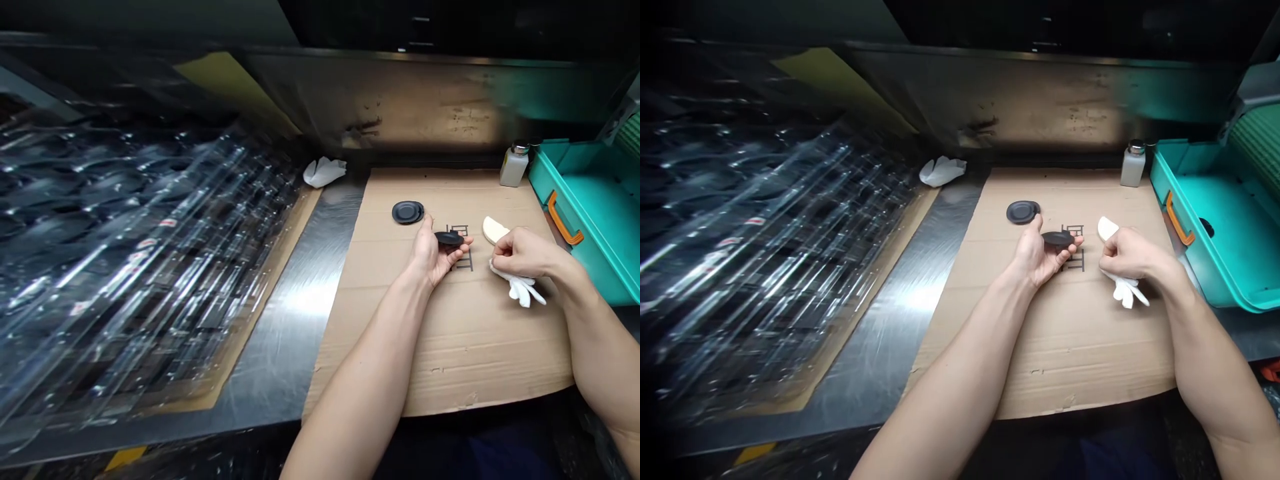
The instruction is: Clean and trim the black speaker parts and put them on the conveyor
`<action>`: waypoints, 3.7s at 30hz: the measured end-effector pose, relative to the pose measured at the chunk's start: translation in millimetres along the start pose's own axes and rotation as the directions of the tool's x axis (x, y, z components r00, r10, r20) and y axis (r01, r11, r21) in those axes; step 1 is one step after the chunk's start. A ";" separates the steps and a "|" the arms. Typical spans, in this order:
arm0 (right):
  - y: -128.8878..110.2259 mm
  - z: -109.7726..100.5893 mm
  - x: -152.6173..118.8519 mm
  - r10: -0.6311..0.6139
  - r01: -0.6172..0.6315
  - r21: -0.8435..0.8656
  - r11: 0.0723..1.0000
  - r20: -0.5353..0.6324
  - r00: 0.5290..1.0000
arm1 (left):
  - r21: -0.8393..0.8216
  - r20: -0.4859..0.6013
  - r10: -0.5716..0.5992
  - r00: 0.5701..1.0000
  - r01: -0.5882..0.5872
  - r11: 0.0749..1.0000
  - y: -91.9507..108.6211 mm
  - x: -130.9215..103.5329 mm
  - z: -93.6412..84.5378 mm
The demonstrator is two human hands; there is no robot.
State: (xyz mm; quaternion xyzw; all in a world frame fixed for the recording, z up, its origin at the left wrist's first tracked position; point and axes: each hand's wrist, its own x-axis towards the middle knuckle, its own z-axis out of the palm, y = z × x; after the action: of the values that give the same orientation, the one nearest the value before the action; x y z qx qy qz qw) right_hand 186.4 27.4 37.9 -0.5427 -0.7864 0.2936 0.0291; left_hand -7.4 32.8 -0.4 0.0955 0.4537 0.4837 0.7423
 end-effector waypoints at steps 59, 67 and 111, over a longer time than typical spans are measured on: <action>44.3 40.3 44.1 -0.029 -0.074 -0.161 0.984 -0.557 0.830 | 0.555 0.557 0.814 0.166 -0.803 -0.217 -41.4 -5.7 -10.9; 42.9 40.2 44.0 -0.033 -0.073 -0.161 0.984 -0.575 0.818 | 0.633 0.522 0.822 0.228 -0.750 -0.194 -40.0 -5.4 -11.4; 42.8 42.8 44.0 -0.004 -0.073 -0.107 0.992 -0.586 0.810 | 0.807 0.534 0.604 0.592 -0.570 -0.155 5.2 -0.6 -53.1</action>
State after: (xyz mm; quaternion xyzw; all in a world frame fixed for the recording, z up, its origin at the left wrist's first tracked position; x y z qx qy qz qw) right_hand 188.6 57.5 -30.6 -0.6217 -0.7460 0.0633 0.2303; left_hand -51.4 19.2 -27.3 0.7140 0.5576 0.3736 0.1993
